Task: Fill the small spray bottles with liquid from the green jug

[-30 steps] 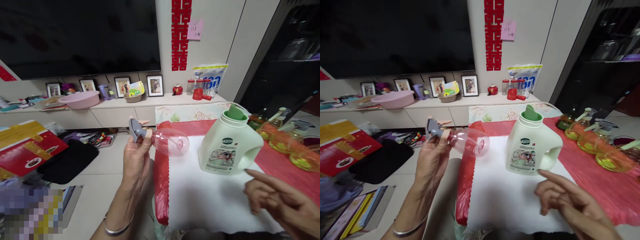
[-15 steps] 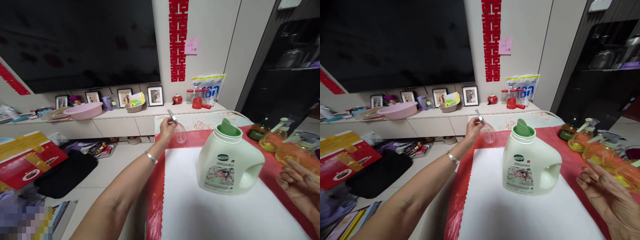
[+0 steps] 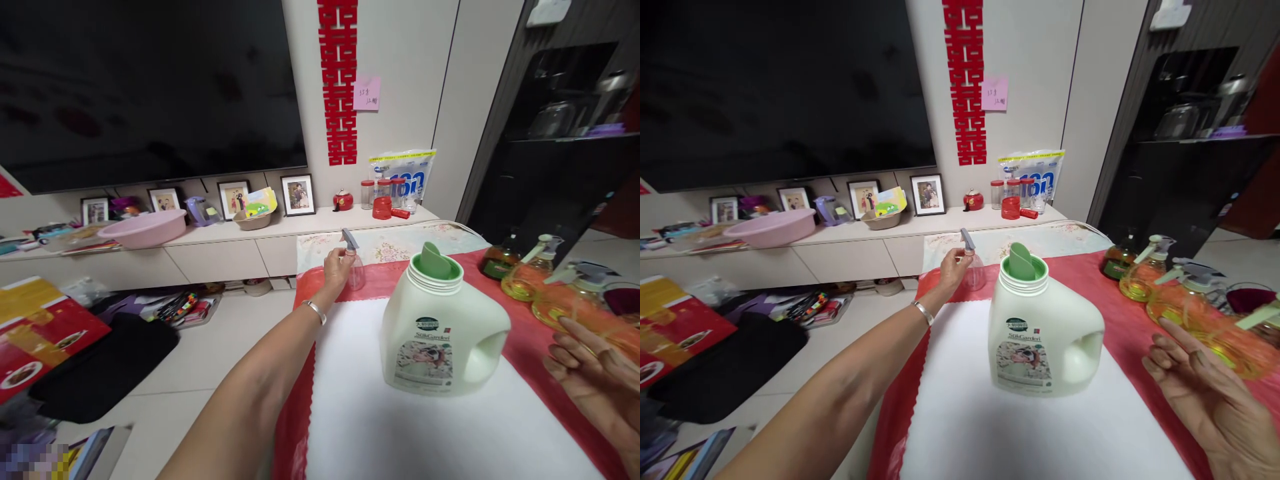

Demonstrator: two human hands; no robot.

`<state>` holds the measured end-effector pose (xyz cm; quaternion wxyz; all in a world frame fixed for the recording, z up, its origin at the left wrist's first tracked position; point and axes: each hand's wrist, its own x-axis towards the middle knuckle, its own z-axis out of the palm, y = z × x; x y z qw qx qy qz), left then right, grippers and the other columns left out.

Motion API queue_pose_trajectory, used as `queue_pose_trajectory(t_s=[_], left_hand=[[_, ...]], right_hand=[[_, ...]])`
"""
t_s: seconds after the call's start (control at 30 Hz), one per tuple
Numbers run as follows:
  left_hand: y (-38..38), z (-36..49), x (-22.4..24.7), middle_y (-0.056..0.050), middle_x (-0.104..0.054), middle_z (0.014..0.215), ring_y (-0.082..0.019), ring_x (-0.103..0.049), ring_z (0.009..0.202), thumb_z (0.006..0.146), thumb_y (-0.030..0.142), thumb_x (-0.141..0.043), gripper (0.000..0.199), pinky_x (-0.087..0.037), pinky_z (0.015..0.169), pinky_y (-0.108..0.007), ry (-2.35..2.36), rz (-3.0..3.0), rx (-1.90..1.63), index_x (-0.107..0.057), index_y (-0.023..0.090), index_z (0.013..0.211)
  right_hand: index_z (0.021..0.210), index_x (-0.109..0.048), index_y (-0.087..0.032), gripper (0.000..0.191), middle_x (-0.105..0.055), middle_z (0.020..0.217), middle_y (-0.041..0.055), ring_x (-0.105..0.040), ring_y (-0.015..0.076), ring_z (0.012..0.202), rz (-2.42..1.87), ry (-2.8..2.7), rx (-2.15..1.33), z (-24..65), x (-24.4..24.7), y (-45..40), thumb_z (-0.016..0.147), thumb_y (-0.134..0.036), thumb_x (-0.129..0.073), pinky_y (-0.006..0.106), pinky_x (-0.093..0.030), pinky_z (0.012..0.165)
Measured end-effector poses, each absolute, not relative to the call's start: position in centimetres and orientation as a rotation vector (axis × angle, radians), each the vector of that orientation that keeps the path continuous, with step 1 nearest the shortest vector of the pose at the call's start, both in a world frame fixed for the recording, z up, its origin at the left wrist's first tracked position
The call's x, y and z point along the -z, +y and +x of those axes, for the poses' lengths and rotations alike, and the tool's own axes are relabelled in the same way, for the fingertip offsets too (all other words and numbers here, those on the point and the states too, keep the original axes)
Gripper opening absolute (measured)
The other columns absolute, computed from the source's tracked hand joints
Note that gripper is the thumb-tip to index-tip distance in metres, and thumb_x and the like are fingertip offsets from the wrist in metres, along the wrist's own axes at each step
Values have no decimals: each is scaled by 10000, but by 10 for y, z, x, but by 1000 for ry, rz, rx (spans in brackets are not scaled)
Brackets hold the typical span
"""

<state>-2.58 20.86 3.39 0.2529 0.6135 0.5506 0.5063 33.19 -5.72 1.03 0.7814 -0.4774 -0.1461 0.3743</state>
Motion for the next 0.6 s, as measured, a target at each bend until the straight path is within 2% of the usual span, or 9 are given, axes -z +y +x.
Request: queue_pose_trajectory(t_s=[0.1, 0.17, 0.27, 0.37, 0.43, 0.5, 0.6], left_hand=[[197, -32, -36, -154, -651, 1291, -289, -595, 1211, 784, 242, -735, 416, -446, 1020, -394, 1565, 1673, -1360, -630, 187, 1184], [184, -37, -35, -180, -610, 1350, -322, -556, 1276, 762, 240, -747, 486, -430, 1048, -424, 1601, 1669, -1349, -604, 188, 1223], [157, -44, -30, -182, -589, 1363, -336, -543, 1293, 744, 244, -728, 513, -445, 1032, -431, 1589, 1678, -1311, -590, 194, 1235], [122, -49, -17, -186, -592, 1316, -341, -574, 1231, 731, 269, -688, 490, -470, 1000, -447, 1494, 1702, -1232, -601, 164, 1201], [101, -51, -5, -171, -596, 1272, -344, -592, 1166, 714, 292, -662, 496, -469, 1004, -507, 1423, 1718, -1166, -597, 160, 1188], [82, -54, 10, -131, -590, 1241, -316, -611, 1082, 728, 346, -627, 496, -507, 956, -520, 1372, 1760, -1113, -588, 188, 1196], [59, -55, 28, -110, -571, 1191, -299, -619, 1036, 753, 387, -598, 501, -542, 913, -508, 1381, 1852, -1066, -583, 203, 1219]], right_hand=[[1057, -773, -267, 442, -539, 1260, 242, -560, 292, 1117, -1032, -332, -799, 329, -12, -56, 654, -446, -797, 615, -340, 986], [1019, -776, -260, 397, -561, 1214, 225, -571, 227, 985, -1032, -322, -776, 328, -14, -55, 661, -430, -801, 578, -378, 907], [899, -753, -205, 309, -592, 997, 159, -521, 121, 789, -1002, -238, -684, 327, -22, -59, 608, -285, -820, 422, -429, 704], [775, -644, -144, 222, -534, 814, 63, -505, 86, 724, -1002, -164, -527, 334, -27, -69, 598, -184, -769, 262, -408, 585], [840, -606, -127, 200, -531, 821, 27, -504, 68, 713, -1058, -142, -394, 346, -23, -76, 728, -217, -746, 215, -450, 618], [1058, -602, -98, 273, -575, 939, 37, -549, 81, 812, -1162, -116, -258, 363, -13, -81, 927, -333, -650, 219, -517, 715], [1240, -576, -106, 386, -586, 1153, 89, -593, 135, 1009, -1316, -72, -32, 388, 7, -86, 987, -397, -580, 313, -553, 878]])
